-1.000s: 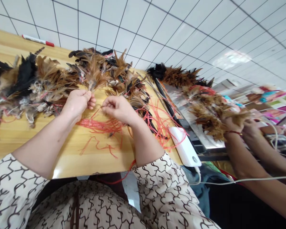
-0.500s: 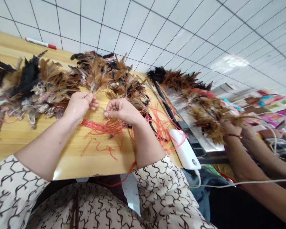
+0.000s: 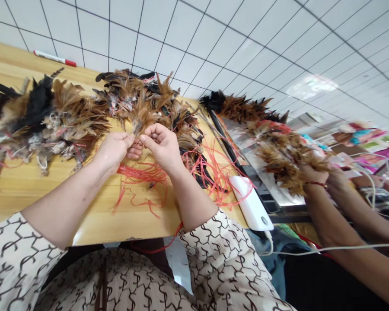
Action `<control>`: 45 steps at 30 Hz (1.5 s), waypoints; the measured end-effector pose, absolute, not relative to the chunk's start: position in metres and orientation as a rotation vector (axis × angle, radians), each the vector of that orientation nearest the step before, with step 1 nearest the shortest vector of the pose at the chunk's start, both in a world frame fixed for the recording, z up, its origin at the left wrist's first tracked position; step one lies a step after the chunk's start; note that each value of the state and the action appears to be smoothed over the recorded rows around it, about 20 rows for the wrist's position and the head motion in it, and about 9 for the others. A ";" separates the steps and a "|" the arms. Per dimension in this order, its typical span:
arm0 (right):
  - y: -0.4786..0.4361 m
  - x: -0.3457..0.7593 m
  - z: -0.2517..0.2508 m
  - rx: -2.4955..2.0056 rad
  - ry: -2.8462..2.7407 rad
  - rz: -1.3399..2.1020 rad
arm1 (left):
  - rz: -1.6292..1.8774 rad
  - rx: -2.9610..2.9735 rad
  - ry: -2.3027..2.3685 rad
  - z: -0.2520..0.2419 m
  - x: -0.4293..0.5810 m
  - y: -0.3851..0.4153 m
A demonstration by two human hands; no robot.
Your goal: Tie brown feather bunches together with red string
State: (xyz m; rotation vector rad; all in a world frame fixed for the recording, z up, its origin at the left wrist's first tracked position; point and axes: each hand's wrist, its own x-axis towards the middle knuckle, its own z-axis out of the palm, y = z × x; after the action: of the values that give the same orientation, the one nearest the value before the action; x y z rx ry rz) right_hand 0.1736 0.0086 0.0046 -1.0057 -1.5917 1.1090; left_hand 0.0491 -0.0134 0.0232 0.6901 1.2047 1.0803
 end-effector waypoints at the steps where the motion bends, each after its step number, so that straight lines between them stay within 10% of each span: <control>1: 0.009 0.172 0.003 -1.009 -1.609 1.069 | 1.074 0.687 1.194 0.023 0.050 -0.014; 25: 0.018 0.184 0.003 -1.155 -1.497 0.822 | 1.142 1.010 1.298 0.017 0.045 -0.012; 32: -0.001 0.215 0.048 -0.996 -2.563 1.419 | 1.242 0.811 1.288 0.018 0.039 -0.006; 45: -0.017 0.186 0.038 -1.193 -2.948 1.003 | 1.221 0.757 1.271 0.023 0.040 -0.008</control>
State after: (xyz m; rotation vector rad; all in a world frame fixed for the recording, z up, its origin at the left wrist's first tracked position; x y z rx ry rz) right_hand 0.1861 -0.0166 0.0381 -1.1930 -2.9482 1.0027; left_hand 0.0398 -0.0076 0.0227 0.7574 1.2710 1.2211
